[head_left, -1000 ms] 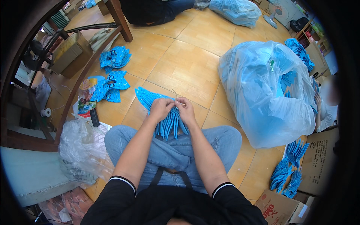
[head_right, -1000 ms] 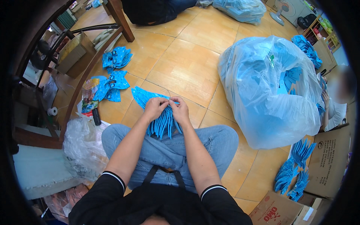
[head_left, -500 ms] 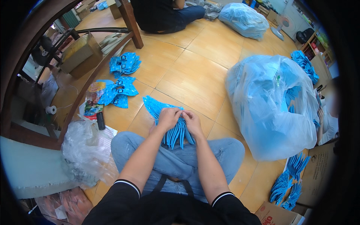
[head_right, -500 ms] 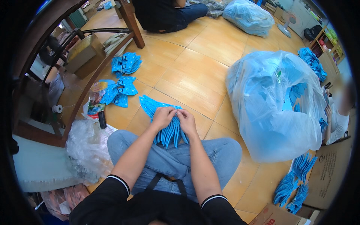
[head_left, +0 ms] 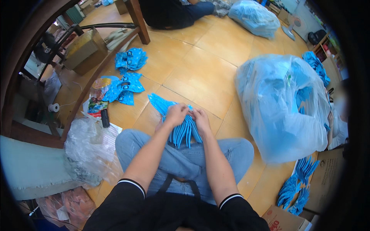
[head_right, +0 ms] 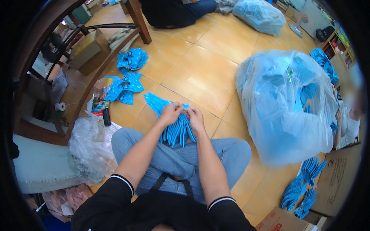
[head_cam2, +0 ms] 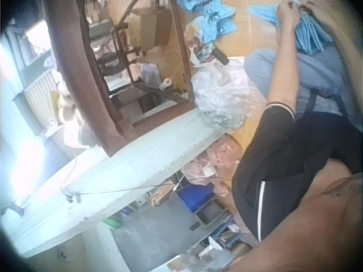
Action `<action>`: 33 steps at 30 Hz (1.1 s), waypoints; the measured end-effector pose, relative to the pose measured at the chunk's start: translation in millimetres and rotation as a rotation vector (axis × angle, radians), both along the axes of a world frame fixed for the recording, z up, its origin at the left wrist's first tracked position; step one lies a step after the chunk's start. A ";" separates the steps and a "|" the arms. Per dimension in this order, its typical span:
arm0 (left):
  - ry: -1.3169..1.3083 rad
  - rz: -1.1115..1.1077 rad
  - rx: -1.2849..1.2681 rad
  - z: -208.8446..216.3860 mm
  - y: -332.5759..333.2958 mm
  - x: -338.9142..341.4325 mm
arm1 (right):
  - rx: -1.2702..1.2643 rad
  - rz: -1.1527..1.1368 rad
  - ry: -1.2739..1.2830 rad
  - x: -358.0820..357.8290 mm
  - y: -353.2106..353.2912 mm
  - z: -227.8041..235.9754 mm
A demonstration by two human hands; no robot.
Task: The person sits on the floor and repeatedly picks up blue patterned straps with black buckles, folds them, and stacks them into a pile. The person handles the straps one at a time, aligning them before placing them on the growing stack.
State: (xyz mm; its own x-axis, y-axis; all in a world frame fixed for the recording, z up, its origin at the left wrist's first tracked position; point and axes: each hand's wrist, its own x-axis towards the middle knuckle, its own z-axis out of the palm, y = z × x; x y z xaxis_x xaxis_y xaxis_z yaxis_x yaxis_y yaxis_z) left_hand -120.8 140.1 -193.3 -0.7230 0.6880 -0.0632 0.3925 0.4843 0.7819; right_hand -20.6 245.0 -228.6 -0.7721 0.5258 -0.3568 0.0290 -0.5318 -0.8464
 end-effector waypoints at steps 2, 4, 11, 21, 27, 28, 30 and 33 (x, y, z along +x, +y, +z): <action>-0.201 0.024 0.076 -2.8 0.0 -5.2 | -0.156 -0.005 0.115 0.6 2.4 -2.6; -0.395 0.072 0.193 -3.4 -0.8 -11.0 | -0.239 -0.046 0.068 2.4 3.4 -4.2; -0.336 0.002 0.045 -0.3 -2.0 -14.0 | -0.001 -0.034 -0.047 -0.3 -4.0 3.1; -0.274 0.003 0.056 -2.0 -1.4 -13.0 | 0.091 0.071 -0.020 0.3 -6.4 9.4; -0.264 -0.008 0.048 -2.7 -2.2 -11.7 | 0.075 0.071 -0.027 -0.3 -6.1 10.0; -0.261 -0.007 0.038 -3.0 -2.1 -11.5 | 0.108 0.083 -0.049 -0.2 -6.2 10.1; -0.265 -0.006 0.046 -2.8 -2.1 -11.5 | 0.073 0.088 -0.057 0.3 -5.0 9.8; -0.267 -0.012 0.050 0.5 -1.8 -9.9 | 0.032 0.123 -0.135 1.3 -0.5 7.1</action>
